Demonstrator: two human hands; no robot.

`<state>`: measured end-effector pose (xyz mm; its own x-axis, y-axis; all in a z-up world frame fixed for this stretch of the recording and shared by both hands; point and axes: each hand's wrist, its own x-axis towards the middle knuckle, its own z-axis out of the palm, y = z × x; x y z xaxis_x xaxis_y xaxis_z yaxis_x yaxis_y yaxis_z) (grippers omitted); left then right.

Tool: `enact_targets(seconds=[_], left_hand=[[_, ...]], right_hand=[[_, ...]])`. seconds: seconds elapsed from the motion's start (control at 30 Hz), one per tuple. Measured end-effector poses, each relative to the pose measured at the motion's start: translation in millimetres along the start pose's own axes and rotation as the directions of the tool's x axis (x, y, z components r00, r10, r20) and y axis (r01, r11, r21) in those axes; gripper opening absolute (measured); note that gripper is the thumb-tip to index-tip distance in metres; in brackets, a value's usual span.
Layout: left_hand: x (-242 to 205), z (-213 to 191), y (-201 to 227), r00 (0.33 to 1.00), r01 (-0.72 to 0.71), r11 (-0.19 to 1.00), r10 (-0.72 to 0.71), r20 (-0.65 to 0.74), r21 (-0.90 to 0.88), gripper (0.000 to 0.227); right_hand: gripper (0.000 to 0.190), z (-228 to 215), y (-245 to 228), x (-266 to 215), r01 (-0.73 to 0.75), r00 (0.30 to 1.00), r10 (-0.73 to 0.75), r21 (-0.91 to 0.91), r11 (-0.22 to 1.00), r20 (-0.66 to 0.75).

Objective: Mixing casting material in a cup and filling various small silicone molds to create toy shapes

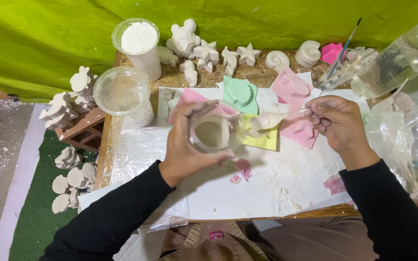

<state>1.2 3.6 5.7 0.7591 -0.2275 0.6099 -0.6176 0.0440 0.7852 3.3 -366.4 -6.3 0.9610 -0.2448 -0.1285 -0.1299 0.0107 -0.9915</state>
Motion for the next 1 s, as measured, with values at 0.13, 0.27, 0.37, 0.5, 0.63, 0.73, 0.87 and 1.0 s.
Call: enact_targets(seconds=[0.13, 0.27, 0.37, 0.5, 0.63, 0.73, 0.87, 1.0], left_hand=[[-10.0, 6.1, 7.5, 0.998, 0.020, 0.998, -0.017, 0.062, -0.054, 0.104], [-19.0, 12.6, 20.3, 0.982, 0.096, 0.994, -0.087, 0.169, -0.045, 0.102], [-26.9, 22.3, 16.7, 0.992, 0.034, 0.998, -0.040, 0.118, 0.047, 0.102], [-30.8, 17.7, 18.3, 0.995, -0.054, 0.998, 0.051, 0.089, 0.028, 0.094], [-30.7, 16.3, 25.2, 0.978, 0.077, 0.983, -0.107, 0.180, 0.168, 0.103], [-29.3, 14.6, 27.4, 0.960, 0.129, 0.976, -0.167, 0.224, 0.173, 0.104], [-29.8, 13.6, 25.9, 0.956, 0.141, 0.975, -0.180, 0.231, 0.173, 0.106], [-31.0, 15.1, 24.6, 0.967, 0.115, 0.979, -0.149, 0.205, 0.171, 0.105]], right_hand=[[0.017, 20.5, -26.6, -0.1, 0.042, 0.999, -0.043, 0.053, 0.998, 0.014], [0.017, 66.3, -55.1, 8.8, 0.004, 1.000, -0.004, -0.008, 1.000, -0.020], [0.022, 107.7, -59.3, 19.6, 0.040, 0.995, -0.038, -0.020, 0.999, 0.097], [0.025, 170.0, -53.5, 32.1, 0.120, 0.978, -0.108, -0.057, 0.991, 0.179], [0.020, 207.0, -42.4, 56.1, 0.133, 0.975, -0.102, -0.147, 0.980, 0.199], [0.016, 224.7, -43.8, 54.9, 0.405, 0.894, -0.330, -0.233, 0.884, 0.303], [0.017, 231.7, -49.5, 42.0, 0.667, 0.696, -0.458, -0.260, 0.698, 0.553], [0.025, 224.4, -52.5, 31.3, 0.823, 0.522, -0.532, -0.233, 0.518, 0.667]])
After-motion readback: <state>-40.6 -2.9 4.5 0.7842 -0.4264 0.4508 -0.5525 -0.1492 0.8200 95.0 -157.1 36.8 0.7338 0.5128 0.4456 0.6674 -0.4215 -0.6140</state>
